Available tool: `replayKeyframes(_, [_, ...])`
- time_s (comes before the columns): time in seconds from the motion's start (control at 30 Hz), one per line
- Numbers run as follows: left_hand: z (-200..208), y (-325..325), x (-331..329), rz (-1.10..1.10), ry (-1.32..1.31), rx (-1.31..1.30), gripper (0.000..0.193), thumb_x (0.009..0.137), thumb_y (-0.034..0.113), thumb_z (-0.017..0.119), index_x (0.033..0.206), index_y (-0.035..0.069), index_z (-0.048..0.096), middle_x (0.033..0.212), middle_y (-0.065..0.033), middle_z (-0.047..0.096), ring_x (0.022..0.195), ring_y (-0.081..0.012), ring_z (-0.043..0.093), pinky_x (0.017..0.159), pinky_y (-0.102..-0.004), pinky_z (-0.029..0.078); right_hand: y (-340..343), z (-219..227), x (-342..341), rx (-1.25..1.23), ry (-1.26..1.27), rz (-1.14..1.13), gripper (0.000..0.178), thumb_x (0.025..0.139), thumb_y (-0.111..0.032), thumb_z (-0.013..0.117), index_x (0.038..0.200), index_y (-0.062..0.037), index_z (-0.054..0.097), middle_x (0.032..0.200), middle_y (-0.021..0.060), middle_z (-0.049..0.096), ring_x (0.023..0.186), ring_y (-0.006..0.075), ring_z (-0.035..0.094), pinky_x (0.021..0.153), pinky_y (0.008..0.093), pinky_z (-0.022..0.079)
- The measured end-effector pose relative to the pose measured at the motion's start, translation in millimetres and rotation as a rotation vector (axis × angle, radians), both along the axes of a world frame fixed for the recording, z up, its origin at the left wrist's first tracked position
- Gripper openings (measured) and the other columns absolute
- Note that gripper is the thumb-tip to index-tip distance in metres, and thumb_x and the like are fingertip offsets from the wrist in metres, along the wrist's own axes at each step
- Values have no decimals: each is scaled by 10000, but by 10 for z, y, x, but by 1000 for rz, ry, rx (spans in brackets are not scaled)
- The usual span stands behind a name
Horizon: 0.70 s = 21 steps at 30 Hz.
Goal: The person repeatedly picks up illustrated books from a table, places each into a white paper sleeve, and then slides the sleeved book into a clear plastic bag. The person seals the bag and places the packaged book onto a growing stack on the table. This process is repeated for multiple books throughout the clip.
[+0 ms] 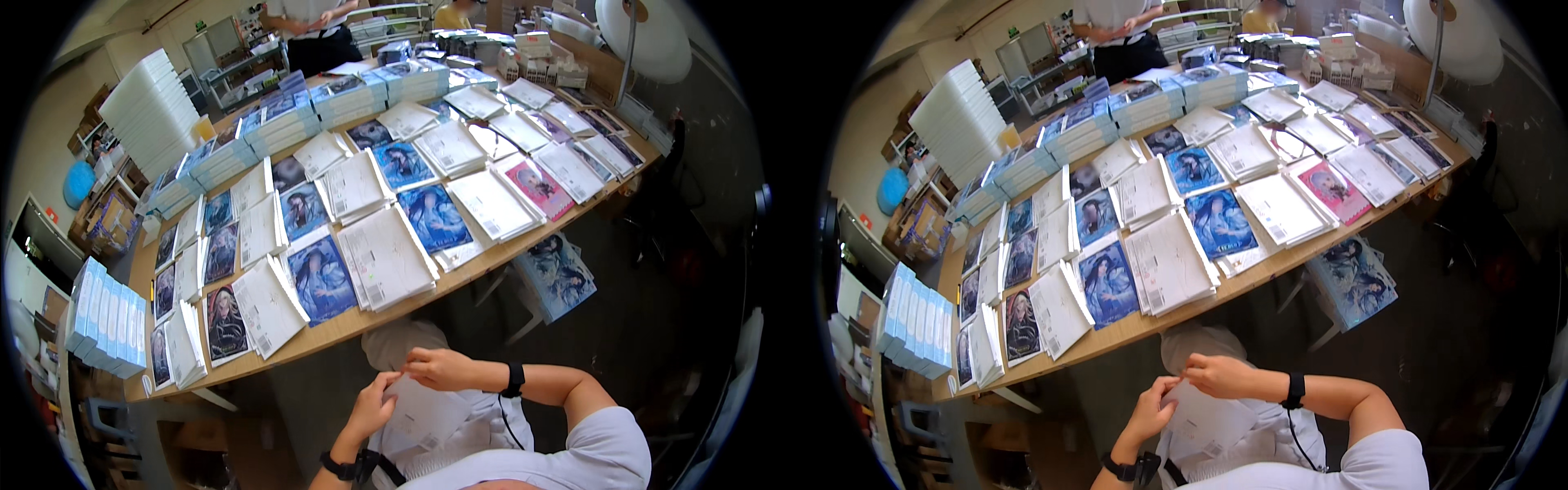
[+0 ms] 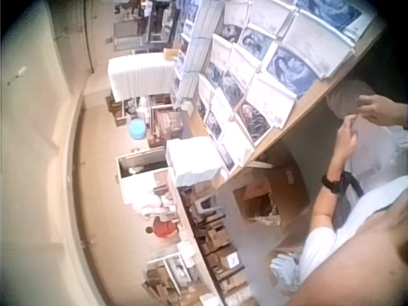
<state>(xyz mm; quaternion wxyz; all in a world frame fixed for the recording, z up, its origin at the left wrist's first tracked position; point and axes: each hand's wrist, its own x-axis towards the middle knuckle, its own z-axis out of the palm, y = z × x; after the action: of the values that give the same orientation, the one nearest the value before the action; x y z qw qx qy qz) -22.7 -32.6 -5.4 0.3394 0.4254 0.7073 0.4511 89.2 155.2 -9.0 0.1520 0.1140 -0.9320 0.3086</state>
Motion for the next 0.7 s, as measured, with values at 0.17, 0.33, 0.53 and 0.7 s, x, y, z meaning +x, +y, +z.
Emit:
replayKeyframes(0.17, [-18, -8, -19, -46, 22, 11, 415, 772, -15, 526, 1178, 67, 494, 1040, -187, 624, 985, -337, 617, 832, -359, 480, 10, -37, 66, -57, 9, -2, 164, 780, -92, 640, 926, -44, 584, 1018, 93, 539, 789, 260, 608, 662, 333, 521])
replayKeyframes(0.33, [-39, 20, -58, -99, -20, -58, 423, 791, 5, 539, 1200, 77, 458, 1027, -175, 629, 992, -302, 619, 853, -346, 465, 15, -40, 86, -107, 48, -29, 181, 759, -98, 668, 914, -62, 582, 1003, 71, 553, 727, 251, 617, 626, 335, 524])
replayKeyframes(0.53, [-17, -8, -73, -144, 7, -166, 299, 843, 129, 567, 1120, 65, 476, 1027, -176, 621, 973, -350, 602, 817, -368, 468, -80, 12, 9, -146, 70, -7, 165, 760, -101, 684, 872, -70, 567, 939, 51, 566, 634, 240, 603, 550, 322, 506])
replayKeyframes(0.7, [1, 61, -38, -101, 16, -198, 264, 872, 180, 568, 1085, 39, 505, 1024, -159, 623, 936, -318, 611, 817, -343, 460, -80, 54, 26, -113, 79, -20, 153, 759, -101, 684, 849, -81, 561, 895, 42, 573, 627, 240, 600, 525, 333, 490])
